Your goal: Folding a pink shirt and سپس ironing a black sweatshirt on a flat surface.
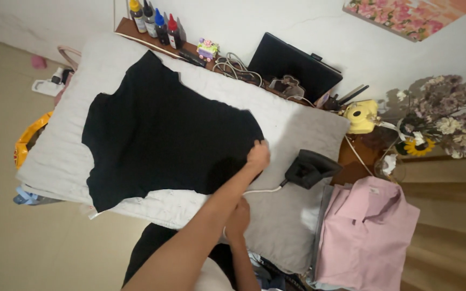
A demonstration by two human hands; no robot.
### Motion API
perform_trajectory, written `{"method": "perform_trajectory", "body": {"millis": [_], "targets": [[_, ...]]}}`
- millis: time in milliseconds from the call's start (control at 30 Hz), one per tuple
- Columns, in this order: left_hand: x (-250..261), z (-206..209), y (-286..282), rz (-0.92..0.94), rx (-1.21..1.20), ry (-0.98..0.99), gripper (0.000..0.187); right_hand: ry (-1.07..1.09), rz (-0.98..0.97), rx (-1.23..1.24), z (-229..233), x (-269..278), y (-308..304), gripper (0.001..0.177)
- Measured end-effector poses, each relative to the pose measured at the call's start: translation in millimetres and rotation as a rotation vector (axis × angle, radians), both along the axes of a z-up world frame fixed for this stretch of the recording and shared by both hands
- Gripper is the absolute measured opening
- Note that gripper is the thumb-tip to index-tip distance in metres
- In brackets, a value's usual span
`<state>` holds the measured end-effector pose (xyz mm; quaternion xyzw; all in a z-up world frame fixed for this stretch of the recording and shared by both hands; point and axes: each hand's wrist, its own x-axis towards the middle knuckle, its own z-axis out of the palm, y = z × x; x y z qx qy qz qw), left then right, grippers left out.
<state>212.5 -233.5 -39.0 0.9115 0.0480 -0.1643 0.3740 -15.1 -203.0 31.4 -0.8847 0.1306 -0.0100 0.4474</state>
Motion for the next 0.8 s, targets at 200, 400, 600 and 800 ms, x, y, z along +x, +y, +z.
{"method": "perform_trajectory", "body": {"millis": [200,400,600,800], "targets": [[-42.9,26.7,71.2,-0.183,-0.476,-0.469,0.025,-0.012,-0.279,0.207,-59.4,-1.3,-94.9,0.027],[-133.1,63.0,134.0,-0.319,0.064,-0.518,0.048,-0.444,-0.551,0.145,-13.4,41.3,-129.9,0.050],[-147.1,57.7,143.6,-0.402,0.267,-0.642,0.068,-0.512,-0.501,-0.048,-39.9,99.1,-131.6,0.069],[-155.0,125.7,268.4,0.258,0.112,-0.470,0.040,-0.532,-0.677,0.189,45.2,144.6,-150.0,0.077]]}}
